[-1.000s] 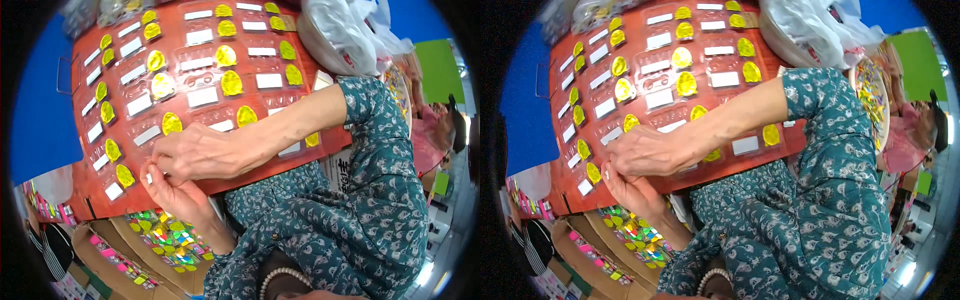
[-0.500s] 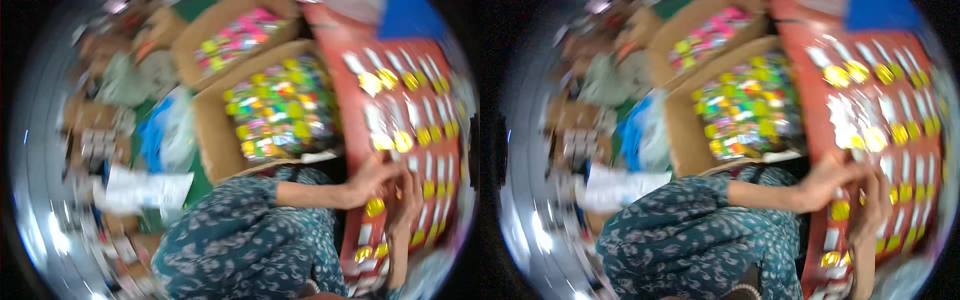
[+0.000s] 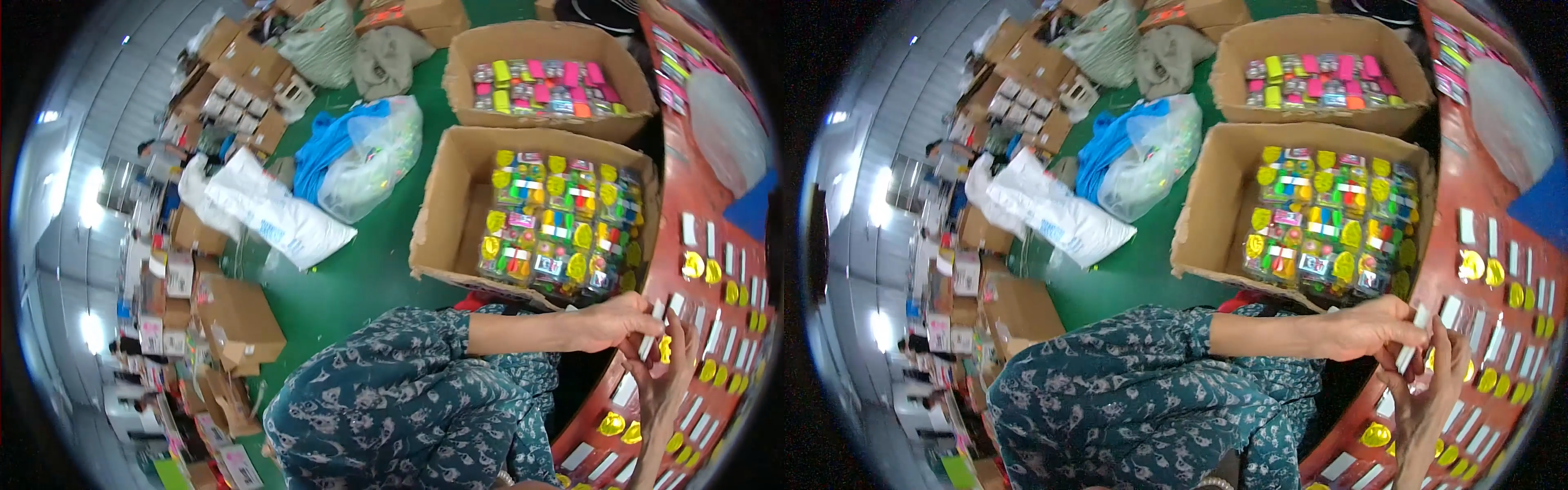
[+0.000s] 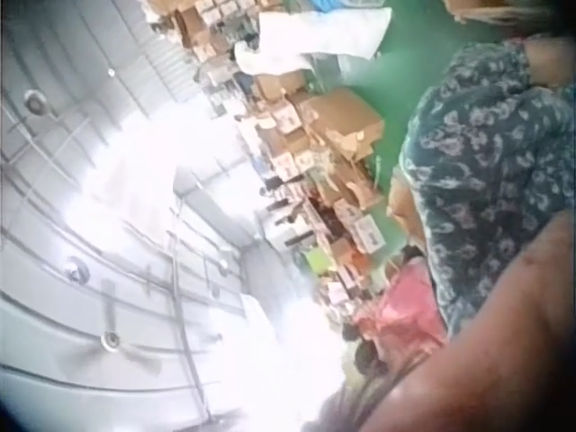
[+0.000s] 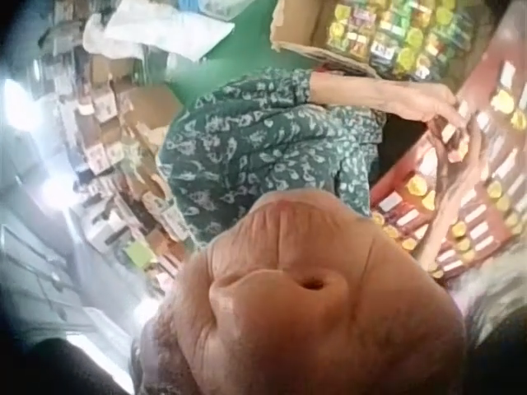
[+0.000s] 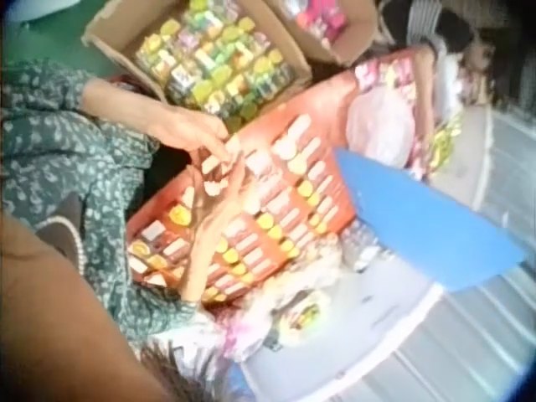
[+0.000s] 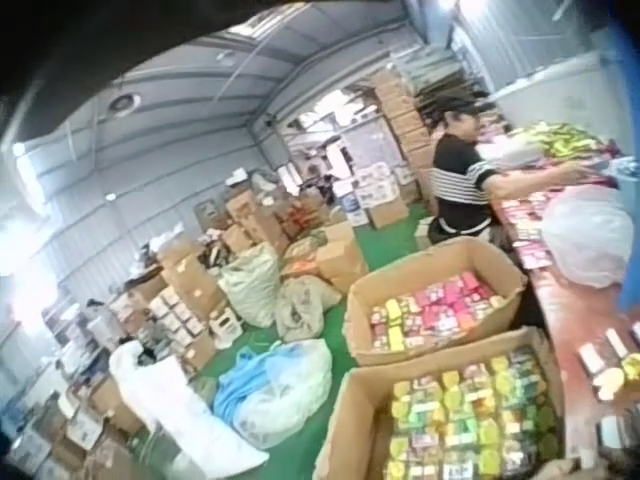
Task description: Packing small yellow items into red plastic molds and bundling paper cards with rubber bands.
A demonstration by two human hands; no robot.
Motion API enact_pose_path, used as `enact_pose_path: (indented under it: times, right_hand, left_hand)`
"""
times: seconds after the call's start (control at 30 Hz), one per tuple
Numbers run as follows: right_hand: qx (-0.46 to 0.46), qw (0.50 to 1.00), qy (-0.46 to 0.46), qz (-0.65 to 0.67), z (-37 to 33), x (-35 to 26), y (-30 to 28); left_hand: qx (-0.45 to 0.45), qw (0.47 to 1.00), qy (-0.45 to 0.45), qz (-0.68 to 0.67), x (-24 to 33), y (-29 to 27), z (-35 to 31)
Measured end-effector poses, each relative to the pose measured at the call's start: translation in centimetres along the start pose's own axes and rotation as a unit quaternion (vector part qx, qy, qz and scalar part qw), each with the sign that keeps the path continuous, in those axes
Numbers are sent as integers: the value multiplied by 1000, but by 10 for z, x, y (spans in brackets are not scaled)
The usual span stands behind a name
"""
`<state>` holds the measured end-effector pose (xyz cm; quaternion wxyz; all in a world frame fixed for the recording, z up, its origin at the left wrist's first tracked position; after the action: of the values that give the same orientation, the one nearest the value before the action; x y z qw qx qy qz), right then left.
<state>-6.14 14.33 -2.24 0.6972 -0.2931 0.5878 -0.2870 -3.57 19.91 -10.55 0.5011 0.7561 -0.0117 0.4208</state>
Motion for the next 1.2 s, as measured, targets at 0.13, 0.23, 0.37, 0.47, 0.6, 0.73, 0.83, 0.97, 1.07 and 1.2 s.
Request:
enact_pose_path:
  times: [0.13, 0.23, 0.37, 0.47, 0.6, 0.73, 0.83, 0.97, 1.07, 1.2]
  right_hand:
    - [-67, 997, -18, 29, 5, 10, 13]
    - [-79, 993, 1, 93, 4, 29, 16]
    - [-132, 980, -22, 146, 14, -15, 25]
    - [-122, 986, -93, 63, 21, -39, 28]
    - [-122, 971, -134, 155, 3, -15, 15]
    - [-118, 983, 2, 143, -6, -3, 24]
    - [42, 993, 64, 87, -23, 36, 9]
    - [69, 997, 12, 20, -23, 18, 10]
    - [133, 991, 7, 12, -31, 23, -2]
    - [244, 966, 67, -48, -93, 29, -31]
  left_hand:
    - [-37, 999, -24, -23, 2, 6, -7]
    - [-57, 996, 17, -62, -3, 5, -2]
    - [-57, 997, 11, -56, 11, 0, -17]
    - [-67, 995, 7, -75, 8, -3, -22]
    - [-92, 982, 0, -164, -7, 13, -15]
    - [-35, 992, 24, -122, -7, 1, -24]
    - [-48, 981, 160, 96, 16, 5, -18]
    - [53, 989, 112, 83, -5, -31, 0]
    - [54, 997, 39, 25, -30, -15, 9]
    - [4, 997, -21, 68, -63, 38, 10]
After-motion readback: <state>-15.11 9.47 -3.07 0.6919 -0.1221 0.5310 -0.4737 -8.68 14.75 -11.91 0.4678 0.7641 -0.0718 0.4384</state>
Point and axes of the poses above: each hand's wrist, its own z-axis towards the middle knuckle, its own y-axis out of the palm, x = y × z, the point moved 10 cm from there along z, towards the middle knuckle, and after that the axes turned 4 degrees about z, right-handed, at the moved point
